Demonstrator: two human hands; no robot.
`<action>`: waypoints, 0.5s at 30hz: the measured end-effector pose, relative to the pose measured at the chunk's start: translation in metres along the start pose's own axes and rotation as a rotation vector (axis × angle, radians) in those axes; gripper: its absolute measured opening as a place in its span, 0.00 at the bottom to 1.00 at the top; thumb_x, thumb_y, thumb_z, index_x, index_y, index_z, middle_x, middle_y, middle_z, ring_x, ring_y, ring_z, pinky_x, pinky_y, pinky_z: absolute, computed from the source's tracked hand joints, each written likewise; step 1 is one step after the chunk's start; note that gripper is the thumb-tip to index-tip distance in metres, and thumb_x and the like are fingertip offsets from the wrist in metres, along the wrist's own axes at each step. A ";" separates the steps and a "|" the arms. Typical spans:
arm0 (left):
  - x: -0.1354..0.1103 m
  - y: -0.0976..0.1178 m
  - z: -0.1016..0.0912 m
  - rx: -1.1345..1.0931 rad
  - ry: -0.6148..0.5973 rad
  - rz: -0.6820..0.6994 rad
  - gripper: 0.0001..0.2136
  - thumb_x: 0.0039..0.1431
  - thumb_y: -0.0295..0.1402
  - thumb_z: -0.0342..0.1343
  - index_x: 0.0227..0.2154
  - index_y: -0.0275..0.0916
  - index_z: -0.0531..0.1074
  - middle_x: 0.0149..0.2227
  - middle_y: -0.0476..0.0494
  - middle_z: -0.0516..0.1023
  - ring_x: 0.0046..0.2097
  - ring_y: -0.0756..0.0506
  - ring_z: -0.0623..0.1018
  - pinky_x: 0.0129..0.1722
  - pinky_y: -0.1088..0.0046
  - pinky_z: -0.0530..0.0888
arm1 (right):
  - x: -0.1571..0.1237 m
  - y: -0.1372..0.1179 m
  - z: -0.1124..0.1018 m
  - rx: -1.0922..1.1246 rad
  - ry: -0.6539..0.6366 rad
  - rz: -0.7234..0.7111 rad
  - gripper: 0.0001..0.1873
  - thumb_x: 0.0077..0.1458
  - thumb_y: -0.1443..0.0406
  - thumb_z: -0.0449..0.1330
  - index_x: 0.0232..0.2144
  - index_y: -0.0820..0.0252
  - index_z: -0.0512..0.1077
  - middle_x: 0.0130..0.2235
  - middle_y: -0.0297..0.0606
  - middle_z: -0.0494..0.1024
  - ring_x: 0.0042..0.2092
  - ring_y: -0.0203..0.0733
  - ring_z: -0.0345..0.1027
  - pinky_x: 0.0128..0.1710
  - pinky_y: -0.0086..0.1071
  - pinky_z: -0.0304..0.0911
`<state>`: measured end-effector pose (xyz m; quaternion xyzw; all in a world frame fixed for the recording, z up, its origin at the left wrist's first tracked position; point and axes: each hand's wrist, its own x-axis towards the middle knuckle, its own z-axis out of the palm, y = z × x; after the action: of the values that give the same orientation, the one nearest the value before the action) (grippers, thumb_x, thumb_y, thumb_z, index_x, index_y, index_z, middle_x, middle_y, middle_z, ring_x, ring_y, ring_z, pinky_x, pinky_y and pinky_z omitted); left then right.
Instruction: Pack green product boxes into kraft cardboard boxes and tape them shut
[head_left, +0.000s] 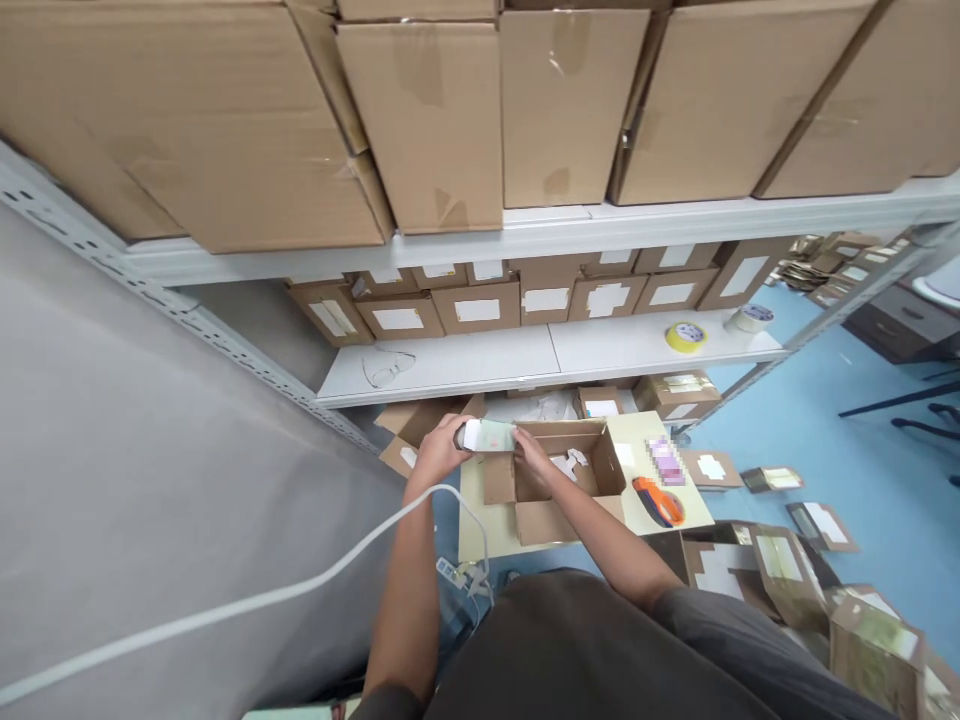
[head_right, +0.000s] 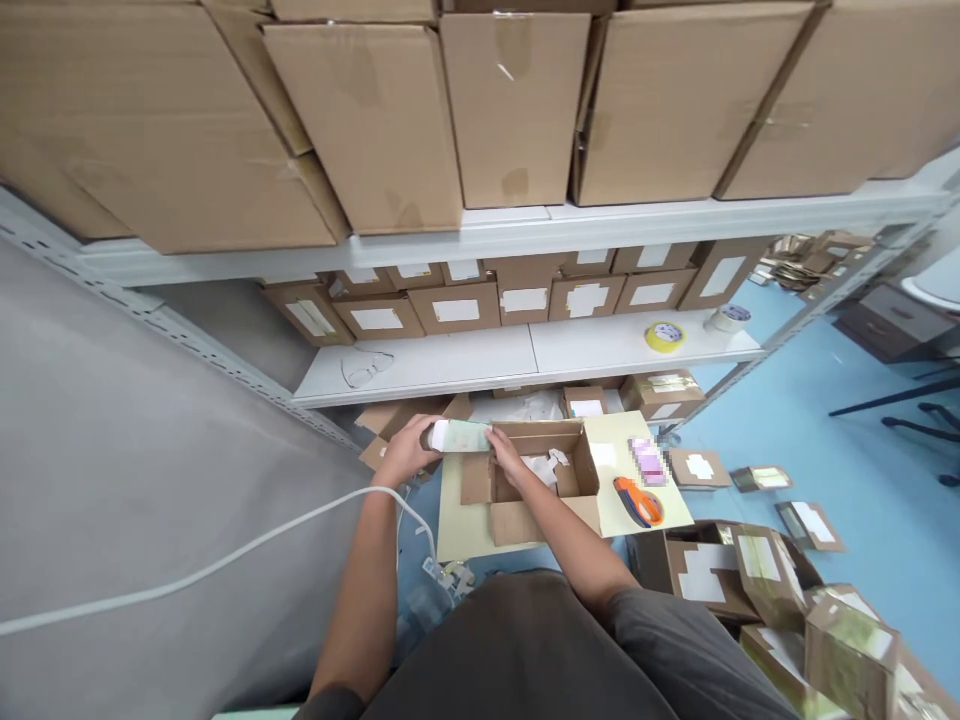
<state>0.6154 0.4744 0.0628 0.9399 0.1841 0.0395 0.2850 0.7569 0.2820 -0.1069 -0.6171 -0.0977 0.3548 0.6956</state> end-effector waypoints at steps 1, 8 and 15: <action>0.002 0.005 0.005 -0.060 -0.012 0.014 0.32 0.53 0.32 0.71 0.62 0.50 0.76 0.63 0.45 0.77 0.63 0.37 0.78 0.63 0.65 0.74 | -0.007 -0.003 -0.010 0.026 0.004 0.011 0.31 0.60 0.39 0.63 0.59 0.45 0.77 0.61 0.39 0.83 0.62 0.53 0.76 0.59 0.47 0.73; 0.016 0.031 0.096 -0.402 -0.026 -0.002 0.39 0.50 0.33 0.74 0.68 0.45 0.72 0.69 0.41 0.75 0.72 0.37 0.71 0.74 0.58 0.65 | -0.048 -0.012 -0.097 0.070 0.386 -0.150 0.34 0.43 0.43 0.76 0.48 0.56 0.81 0.47 0.44 0.88 0.52 0.57 0.80 0.55 0.47 0.74; 0.014 0.052 0.204 -0.657 -0.119 -0.147 0.47 0.67 0.45 0.65 0.81 0.44 0.46 0.79 0.35 0.60 0.77 0.37 0.64 0.73 0.59 0.67 | -0.068 -0.003 -0.157 -0.179 0.538 -0.186 0.31 0.48 0.47 0.72 0.50 0.57 0.81 0.49 0.46 0.88 0.52 0.59 0.80 0.58 0.51 0.73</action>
<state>0.6815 0.3331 -0.0792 0.7827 0.2121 0.0213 0.5847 0.7980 0.1163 -0.1179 -0.7361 0.0032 0.1032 0.6689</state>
